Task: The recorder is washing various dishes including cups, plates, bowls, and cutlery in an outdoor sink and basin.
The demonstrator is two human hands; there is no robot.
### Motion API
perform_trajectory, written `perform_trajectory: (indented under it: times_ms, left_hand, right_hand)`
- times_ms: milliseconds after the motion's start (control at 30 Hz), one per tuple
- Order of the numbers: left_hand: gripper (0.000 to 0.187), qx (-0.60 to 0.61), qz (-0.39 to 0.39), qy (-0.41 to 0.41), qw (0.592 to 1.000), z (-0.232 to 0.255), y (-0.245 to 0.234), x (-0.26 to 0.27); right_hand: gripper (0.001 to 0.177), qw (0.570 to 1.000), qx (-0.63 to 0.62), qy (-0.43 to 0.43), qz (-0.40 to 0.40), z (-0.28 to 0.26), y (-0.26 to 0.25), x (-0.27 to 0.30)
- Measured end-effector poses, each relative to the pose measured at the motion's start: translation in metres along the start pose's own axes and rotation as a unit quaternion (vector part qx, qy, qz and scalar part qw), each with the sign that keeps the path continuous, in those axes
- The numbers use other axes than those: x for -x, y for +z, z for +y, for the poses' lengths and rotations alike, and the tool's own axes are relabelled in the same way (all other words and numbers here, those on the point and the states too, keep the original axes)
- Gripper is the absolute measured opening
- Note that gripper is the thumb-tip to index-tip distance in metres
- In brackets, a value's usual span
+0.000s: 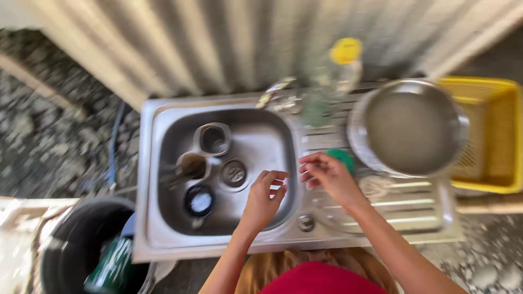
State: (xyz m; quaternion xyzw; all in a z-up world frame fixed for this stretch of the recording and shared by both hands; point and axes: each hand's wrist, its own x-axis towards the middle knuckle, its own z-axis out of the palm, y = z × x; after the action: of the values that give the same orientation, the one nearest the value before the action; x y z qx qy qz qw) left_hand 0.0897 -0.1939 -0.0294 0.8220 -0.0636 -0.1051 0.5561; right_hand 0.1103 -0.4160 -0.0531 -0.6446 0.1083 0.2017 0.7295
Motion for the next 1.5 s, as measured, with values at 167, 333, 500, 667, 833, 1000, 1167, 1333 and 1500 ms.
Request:
perform_trajectory:
  times_ms: [167,333,500,667,833,1000,1167,1333,1500]
  left_hand:
    - [0.041,0.092,-0.045,0.06,0.993,0.022,0.124,-0.081]
    - [0.064,0.166,-0.072,0.001,0.984,0.034,0.202,-0.146]
    - [0.063,0.178,-0.098,-0.177,0.963,0.056,0.215,-0.164]
    - [0.078,0.253,-0.125,-0.233,0.931,0.079,0.208,-0.155]
    - [0.083,0.296,-0.136,-0.223,0.919,0.084,0.193,-0.123]
    - [0.084,0.334,-0.134,-0.209,0.909,0.089,0.159,-0.069]
    - [0.08,0.338,-0.109,-0.216,0.91,0.089,0.099,-0.015]
    - [0.071,0.327,-0.069,-0.218,0.917,0.072,0.034,0.017]
    - [0.057,0.302,-0.011,-0.24,0.922,0.027,-0.013,0.036]
  right_hand:
    - [0.018,0.917,0.198,-0.179,0.297,-0.051,-0.141,0.056]
    - [0.058,0.589,0.55,-0.276,0.524,-0.039,-0.242,0.074]
    - [0.062,0.92,0.118,0.084,0.363,-0.047,-0.242,0.074]
    - [0.057,0.937,0.074,-0.017,0.342,-0.03,-0.245,0.076]
    - [0.06,0.942,0.072,-0.031,0.326,-0.061,-0.216,0.107]
    - [0.06,0.939,0.179,-0.033,0.293,-0.065,-0.202,0.133]
    - [0.066,0.947,0.195,0.006,0.256,-0.059,-0.164,0.147]
    - [0.071,0.942,0.24,0.054,0.227,-0.066,-0.103,0.131]
    - [0.077,0.958,0.221,0.074,0.167,-0.084,-0.032,0.107]
